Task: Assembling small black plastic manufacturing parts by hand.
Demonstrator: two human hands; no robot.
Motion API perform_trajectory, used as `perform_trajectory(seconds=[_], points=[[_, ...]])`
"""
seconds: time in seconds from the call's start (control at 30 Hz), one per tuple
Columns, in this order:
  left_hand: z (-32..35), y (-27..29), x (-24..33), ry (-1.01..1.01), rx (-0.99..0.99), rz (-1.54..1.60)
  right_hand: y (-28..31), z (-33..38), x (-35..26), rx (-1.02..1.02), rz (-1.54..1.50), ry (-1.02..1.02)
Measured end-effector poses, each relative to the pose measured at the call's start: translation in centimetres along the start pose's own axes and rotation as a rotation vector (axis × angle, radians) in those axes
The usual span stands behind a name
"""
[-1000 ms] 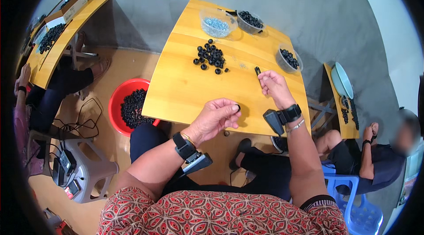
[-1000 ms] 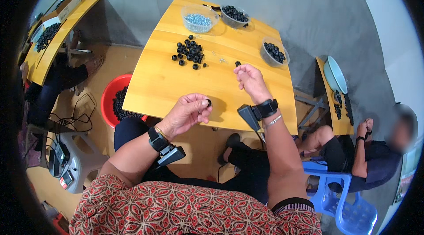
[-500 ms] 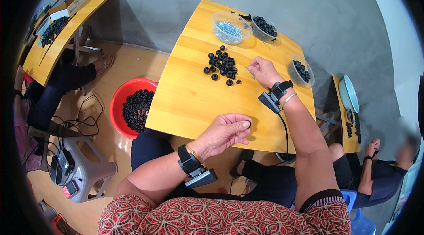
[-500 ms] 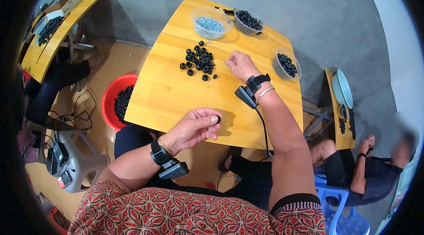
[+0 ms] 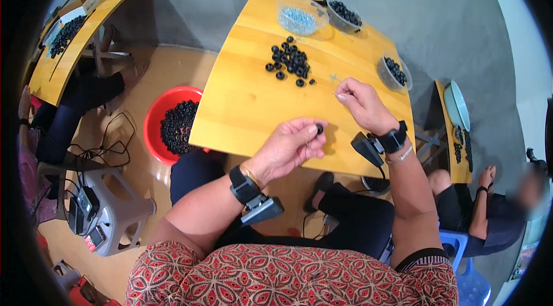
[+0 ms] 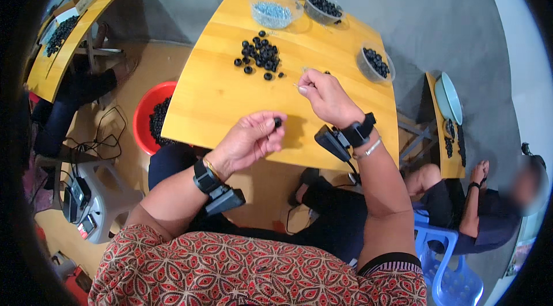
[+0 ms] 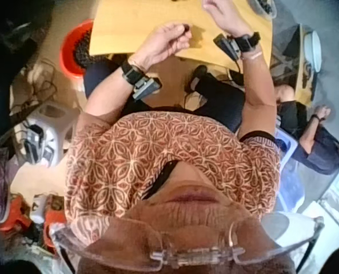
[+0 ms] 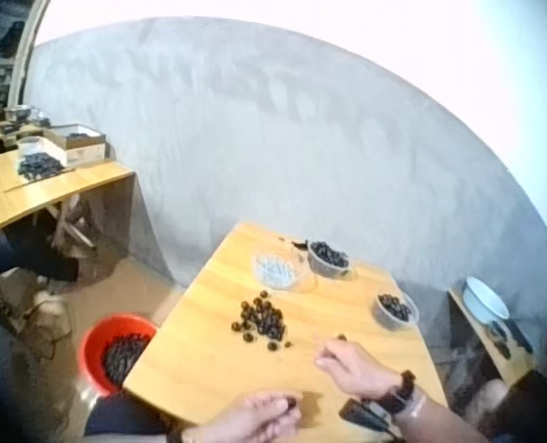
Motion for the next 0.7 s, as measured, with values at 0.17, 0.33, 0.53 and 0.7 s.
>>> perform_trajectory(seconds=[0.17, 0.33, 0.53, 0.7], points=[[0.1, -0.3, 0.7, -0.025, -0.077, 0.013, -1.3, 4.0, -4.2, -0.007, -0.02, 0.019], [0.1, -0.2, 0.3, -0.051, -0.095, -0.017, -1.6, 4.8, -7.2, -0.023, 0.118, 0.126], [0.2, -0.4, 0.2, -0.037, -0.015, -0.065, -2.5, 4.9, -7.4, -0.04, 0.182, 0.209], [0.2, -0.7, 0.1, -0.048, -0.054, -0.129, -2.6, 4.8, -7.9, -0.074, 0.235, 0.185]])
Point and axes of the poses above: each hand's wrist, its own z-axis away from the middle knuckle, its own y-axis out of the back of the hand, x = y × z, the point moved 5 cm from there along -z, towards the middle knuckle, and after that the axes turned 9 degrees about -x, right-handed, at the moved point
